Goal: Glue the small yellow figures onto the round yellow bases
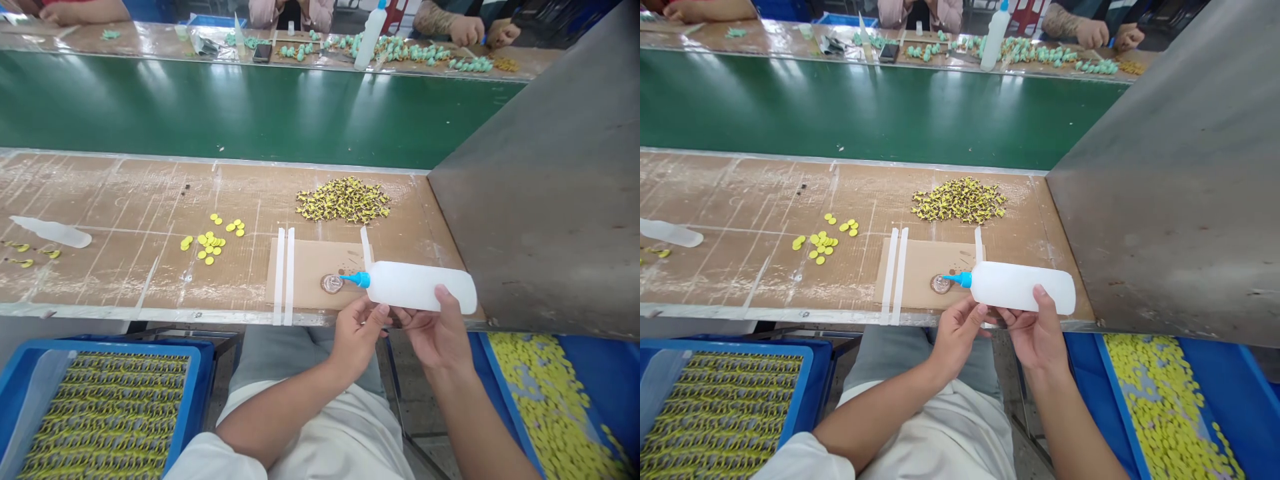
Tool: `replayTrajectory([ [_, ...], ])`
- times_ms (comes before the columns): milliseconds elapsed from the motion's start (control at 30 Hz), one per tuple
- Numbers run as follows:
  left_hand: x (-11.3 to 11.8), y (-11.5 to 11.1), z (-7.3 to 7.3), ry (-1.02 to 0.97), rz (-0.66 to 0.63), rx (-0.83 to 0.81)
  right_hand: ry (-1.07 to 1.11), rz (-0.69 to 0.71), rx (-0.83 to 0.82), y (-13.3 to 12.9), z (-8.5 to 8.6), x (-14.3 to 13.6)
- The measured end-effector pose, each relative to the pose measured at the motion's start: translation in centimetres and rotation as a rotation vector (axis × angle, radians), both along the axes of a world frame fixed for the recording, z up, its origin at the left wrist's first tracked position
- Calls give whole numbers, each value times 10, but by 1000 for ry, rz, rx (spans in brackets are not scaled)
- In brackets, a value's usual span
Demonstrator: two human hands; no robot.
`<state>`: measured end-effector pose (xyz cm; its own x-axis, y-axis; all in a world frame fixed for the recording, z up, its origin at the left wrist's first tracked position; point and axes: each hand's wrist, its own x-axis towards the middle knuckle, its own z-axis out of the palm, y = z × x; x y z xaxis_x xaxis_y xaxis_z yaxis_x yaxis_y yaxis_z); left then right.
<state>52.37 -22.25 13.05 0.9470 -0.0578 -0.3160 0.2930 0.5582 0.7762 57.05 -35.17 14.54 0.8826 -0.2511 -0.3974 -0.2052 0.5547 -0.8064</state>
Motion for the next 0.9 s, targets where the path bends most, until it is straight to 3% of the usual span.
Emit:
replayTrajectory([
  [100, -3, 3, 13, -112, 39, 109, 25, 17, 83, 2, 0, 3],
  [233, 7, 3, 38, -235, 70, 382, 55, 11, 212, 10, 6, 12],
  [333, 32, -5, 52, -289, 113, 496, 37, 45, 313, 16, 12, 23],
  [533, 105, -27, 75, -373, 97, 596, -134, 154, 405, 13, 23, 63],
  [700, 159, -50, 91, -543, 39, 759, -106, 111, 214, -11, 25, 69],
  [900, 227, -82, 82, -478, -57, 988, -54, 82, -84, -43, 1, 27],
])
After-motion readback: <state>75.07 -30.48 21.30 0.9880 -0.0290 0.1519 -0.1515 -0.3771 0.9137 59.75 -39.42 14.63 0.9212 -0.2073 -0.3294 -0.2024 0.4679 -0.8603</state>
